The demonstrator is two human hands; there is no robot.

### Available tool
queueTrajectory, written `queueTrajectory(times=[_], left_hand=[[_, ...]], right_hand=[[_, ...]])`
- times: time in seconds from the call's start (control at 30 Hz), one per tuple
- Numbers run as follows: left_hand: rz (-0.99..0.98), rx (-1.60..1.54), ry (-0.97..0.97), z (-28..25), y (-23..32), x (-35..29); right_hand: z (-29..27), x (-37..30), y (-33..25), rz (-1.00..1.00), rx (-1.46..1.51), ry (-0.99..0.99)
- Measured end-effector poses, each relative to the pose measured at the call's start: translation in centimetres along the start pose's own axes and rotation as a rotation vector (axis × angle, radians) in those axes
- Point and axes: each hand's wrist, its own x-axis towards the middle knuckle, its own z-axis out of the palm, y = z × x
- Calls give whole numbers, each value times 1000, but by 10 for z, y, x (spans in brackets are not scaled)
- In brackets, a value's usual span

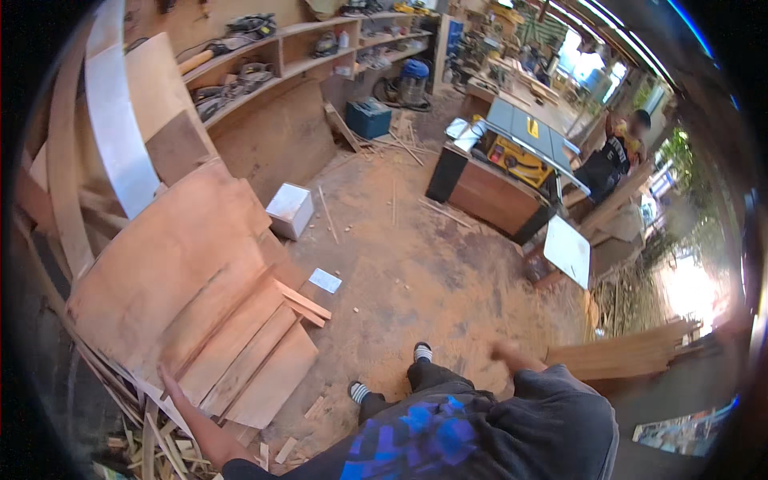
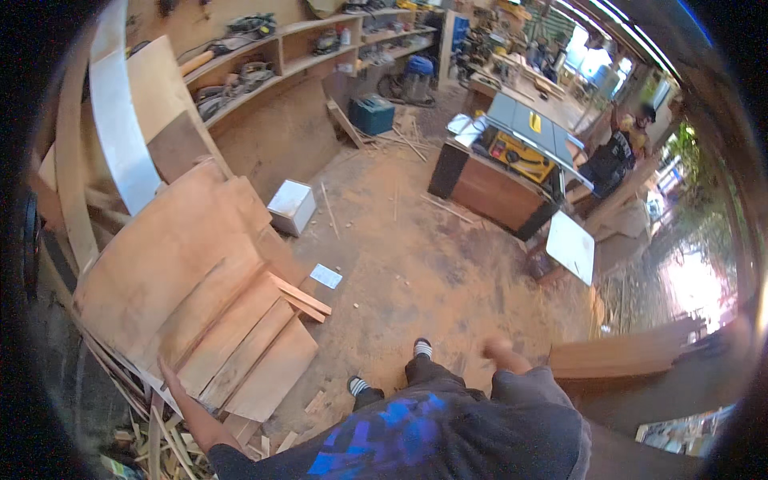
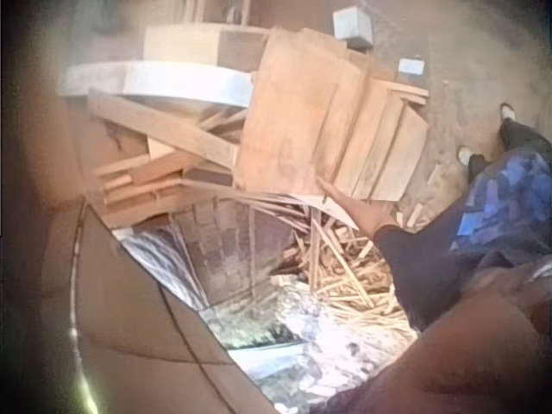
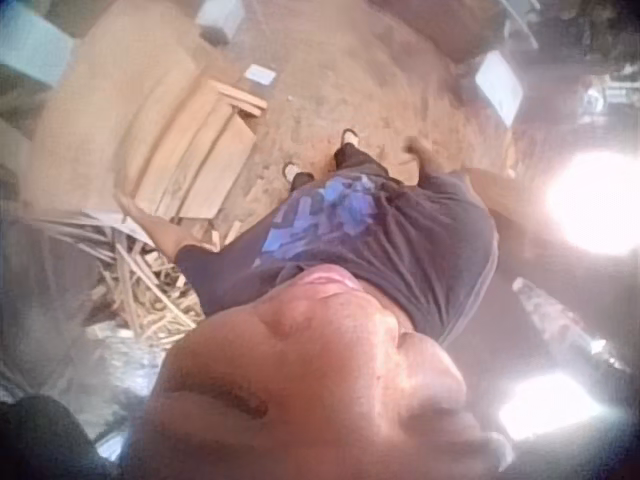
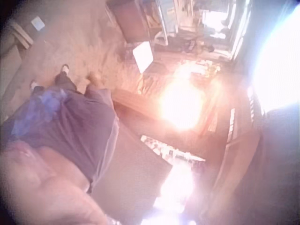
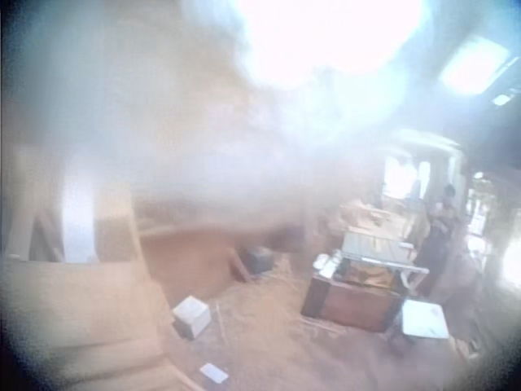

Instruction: Adjusting the fence and measuring the table saw for woodworking.

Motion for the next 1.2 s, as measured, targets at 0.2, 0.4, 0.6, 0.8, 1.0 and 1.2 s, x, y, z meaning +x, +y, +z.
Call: queueTrajectory(times=[0.2,0.4,0.6,0.8,1.0,1.2], left_hand=[[-130,73,101,96,-6,2],[-71,205,-437,343,-106,-107],[-96,1073,-1822,583,-153,-427],[62,674,-2148,801,-35,-590],[261,627,-1464,908,-66,-476],[-129,1207,-1890,880,-138,-378]], right_hand=[[-22,-129,173,643,372,142],[56,-72,8,360,631,-271],[48,2,-22,320,651,-416],[-19,85,75,326,936,-123],[-107,136,96,502,1082,-76],[-111,200,81,598,1059,-118]])
